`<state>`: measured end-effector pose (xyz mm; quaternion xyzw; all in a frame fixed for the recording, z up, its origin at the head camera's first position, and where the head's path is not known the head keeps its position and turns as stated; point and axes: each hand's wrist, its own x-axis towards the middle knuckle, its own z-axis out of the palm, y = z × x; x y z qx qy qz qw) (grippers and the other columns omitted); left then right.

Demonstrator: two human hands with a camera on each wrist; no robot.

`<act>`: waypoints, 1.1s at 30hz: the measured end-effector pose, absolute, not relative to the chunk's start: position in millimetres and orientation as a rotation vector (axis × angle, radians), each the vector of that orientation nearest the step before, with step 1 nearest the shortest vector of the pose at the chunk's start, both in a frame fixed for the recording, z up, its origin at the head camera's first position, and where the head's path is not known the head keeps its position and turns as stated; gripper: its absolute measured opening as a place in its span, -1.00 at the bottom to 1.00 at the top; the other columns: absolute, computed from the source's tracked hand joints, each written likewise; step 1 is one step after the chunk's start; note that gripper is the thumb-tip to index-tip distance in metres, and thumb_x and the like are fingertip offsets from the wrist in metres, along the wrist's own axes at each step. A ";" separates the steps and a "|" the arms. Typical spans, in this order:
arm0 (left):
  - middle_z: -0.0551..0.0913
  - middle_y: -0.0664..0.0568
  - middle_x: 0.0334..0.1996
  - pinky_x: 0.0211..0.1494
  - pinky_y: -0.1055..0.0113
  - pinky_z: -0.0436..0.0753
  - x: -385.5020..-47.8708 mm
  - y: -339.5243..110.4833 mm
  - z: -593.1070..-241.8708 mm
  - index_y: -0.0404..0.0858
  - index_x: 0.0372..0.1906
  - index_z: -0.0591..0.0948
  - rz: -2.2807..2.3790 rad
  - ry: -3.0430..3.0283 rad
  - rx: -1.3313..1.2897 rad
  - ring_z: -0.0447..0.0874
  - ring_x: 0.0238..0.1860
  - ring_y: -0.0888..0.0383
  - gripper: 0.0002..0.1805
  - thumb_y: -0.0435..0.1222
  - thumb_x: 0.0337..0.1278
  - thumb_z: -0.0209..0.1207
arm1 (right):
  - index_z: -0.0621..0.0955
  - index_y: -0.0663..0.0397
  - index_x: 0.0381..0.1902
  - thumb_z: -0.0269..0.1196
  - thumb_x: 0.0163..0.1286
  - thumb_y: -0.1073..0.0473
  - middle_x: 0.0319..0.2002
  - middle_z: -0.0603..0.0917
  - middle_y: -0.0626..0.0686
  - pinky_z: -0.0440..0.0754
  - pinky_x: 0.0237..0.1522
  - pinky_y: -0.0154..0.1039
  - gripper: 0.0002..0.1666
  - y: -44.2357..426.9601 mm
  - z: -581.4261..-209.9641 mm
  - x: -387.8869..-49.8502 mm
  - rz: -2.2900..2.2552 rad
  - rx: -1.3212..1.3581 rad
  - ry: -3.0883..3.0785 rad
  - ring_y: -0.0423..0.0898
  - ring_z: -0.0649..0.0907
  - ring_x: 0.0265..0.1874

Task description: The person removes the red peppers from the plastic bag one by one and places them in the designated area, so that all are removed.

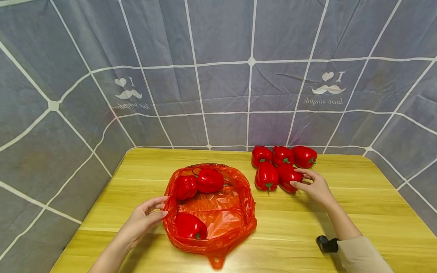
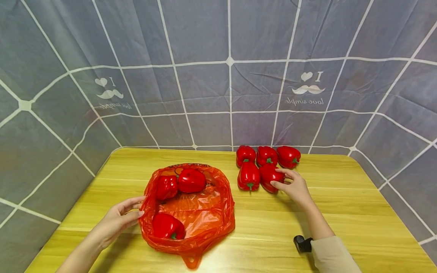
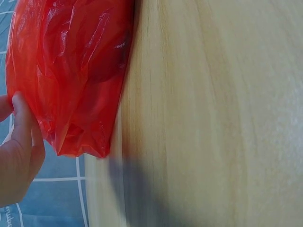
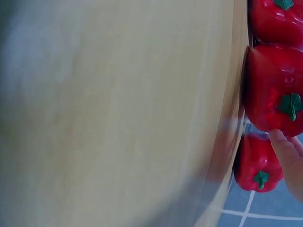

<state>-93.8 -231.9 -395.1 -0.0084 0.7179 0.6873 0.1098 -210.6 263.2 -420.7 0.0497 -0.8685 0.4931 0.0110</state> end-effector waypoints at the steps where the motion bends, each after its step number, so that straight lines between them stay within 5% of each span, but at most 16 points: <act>1: 0.46 0.00 -0.18 -0.11 0.39 0.61 -93.7 -231.9 -395.3 -0.60 0.26 0.19 2.020 2.112 -0.026 0.58 -0.24 0.30 -0.39 -0.45 0.15 0.12 | 0.44 0.26 0.19 0.32 0.20 0.09 0.22 0.33 0.30 0.47 -0.20 -0.54 -0.35 262.9 -420.3 -210.3 1.541 0.157 -2.709 0.25 0.44 0.07; 21: 0.45 -0.03 -0.18 -0.10 0.39 0.61 -93.0 -228.6 -394.4 -0.56 0.27 0.22 2.001 2.141 -0.095 0.57 -0.24 0.29 -0.40 -0.47 0.13 0.12 | 0.40 0.30 0.22 0.30 0.24 0.07 0.21 0.36 0.25 0.40 -0.14 -0.67 -0.33 264.4 -400.2 -205.5 1.576 0.229 -2.658 0.17 0.34 0.14; 28: 0.45 -0.03 -0.17 -0.10 0.40 0.60 -93.4 -229.0 -394.1 -0.57 0.27 0.21 2.011 2.127 -0.085 0.57 -0.24 0.29 -0.40 -0.48 0.14 0.11 | 0.43 0.29 0.18 0.31 0.22 0.13 0.10 0.50 -0.10 0.46 -0.09 -0.61 -0.38 260.1 -394.4 -205.0 1.619 0.313 -2.561 -0.04 0.41 0.05; 33: 0.45 -0.04 -0.17 -0.09 0.40 0.60 -94.2 -229.2 -394.8 -0.57 0.27 0.21 2.017 2.123 -0.078 0.57 -0.24 0.29 -0.40 -0.48 0.14 0.11 | 0.45 0.23 0.18 0.31 0.22 0.15 0.12 0.46 0.01 0.47 -0.05 -0.56 -0.41 253.9 -385.8 -201.5 1.608 0.375 -2.556 0.00 0.40 0.05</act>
